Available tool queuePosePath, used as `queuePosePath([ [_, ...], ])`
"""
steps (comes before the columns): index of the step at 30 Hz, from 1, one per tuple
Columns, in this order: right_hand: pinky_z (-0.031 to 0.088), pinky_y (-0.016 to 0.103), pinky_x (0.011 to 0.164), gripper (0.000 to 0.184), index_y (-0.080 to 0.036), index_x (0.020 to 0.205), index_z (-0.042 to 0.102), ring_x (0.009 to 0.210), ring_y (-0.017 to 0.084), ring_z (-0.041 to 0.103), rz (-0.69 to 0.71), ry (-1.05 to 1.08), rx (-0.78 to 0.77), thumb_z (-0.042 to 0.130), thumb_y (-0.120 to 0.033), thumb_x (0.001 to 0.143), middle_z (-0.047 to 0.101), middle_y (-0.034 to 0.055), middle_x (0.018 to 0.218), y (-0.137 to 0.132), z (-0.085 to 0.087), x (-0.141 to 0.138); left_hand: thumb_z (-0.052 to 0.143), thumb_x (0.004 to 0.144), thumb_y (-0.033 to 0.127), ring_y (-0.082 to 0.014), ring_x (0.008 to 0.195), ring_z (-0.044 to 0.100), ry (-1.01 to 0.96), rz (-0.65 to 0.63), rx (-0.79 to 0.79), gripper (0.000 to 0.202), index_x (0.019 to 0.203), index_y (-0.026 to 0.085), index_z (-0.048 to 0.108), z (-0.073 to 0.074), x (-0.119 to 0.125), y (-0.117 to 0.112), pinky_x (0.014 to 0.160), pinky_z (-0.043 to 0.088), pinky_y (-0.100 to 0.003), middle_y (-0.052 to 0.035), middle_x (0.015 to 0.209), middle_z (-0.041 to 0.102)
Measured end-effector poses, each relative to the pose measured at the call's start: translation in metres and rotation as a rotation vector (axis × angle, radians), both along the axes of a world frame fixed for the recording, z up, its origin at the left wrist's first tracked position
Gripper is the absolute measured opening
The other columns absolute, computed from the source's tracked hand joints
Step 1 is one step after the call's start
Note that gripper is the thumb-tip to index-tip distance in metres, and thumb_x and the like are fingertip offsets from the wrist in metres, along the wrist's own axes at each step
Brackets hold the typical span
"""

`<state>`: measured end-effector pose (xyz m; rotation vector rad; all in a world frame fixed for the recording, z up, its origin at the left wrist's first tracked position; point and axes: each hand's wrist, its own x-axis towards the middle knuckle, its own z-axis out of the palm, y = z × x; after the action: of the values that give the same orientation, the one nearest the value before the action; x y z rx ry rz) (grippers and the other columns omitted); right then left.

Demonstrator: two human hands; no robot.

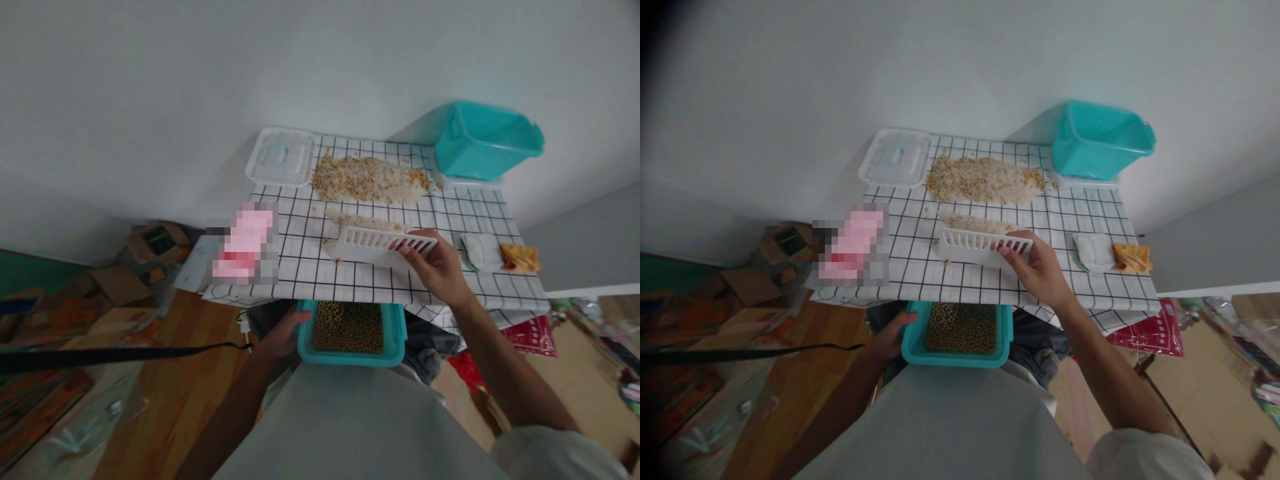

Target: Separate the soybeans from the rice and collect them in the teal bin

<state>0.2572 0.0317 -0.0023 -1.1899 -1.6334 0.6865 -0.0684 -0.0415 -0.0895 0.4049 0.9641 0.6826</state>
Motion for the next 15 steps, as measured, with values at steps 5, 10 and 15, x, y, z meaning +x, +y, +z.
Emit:
queuePosePath([
  [5,0.05,0.031,0.065,0.014,-0.028,0.103,0.07,0.073,0.016,0.063,-0.007,0.008,-0.037,0.071,-0.038,0.093,0.071,0.0002,0.088,-0.008,-0.001,0.0,0.076,0.086,0.029,-0.0196,0.084,0.071,0.034,-0.016,0.052,0.014,0.093,0.018,0.073,0.0,-0.006,0.0,0.082,0.058,-0.036,-0.0022,0.087,0.075],
  [10,0.052,0.03,0.066,0.014,-0.028,0.105,0.07,0.075,0.016,0.064,-0.007,0.007,-0.048,0.072,-0.035,0.093,0.072,0.0005,0.089,-0.018,0.0,0.0,0.079,0.076,0.026,-0.0204,0.072,0.071,0.036,-0.019,0.063,0.007,0.076,0.021,0.073,0.002,-0.004,0.001,0.068,0.055,-0.029,0.0012,0.065,0.071],
  [15,0.054,0.029,0.07,0.011,-0.027,0.104,0.072,0.081,0.016,0.067,0.026,-0.006,-0.036,0.07,-0.029,0.094,0.073,0.0013,0.093,-0.031,0.002,-0.001,0.079,0.079,0.032,-0.0228,0.082,0.072,0.02,-0.034,0.058,0.017,0.089,0.019,0.075,-0.006,-0.008,0.001,0.072,0.058,-0.032,-0.0028,0.078,0.076],
])
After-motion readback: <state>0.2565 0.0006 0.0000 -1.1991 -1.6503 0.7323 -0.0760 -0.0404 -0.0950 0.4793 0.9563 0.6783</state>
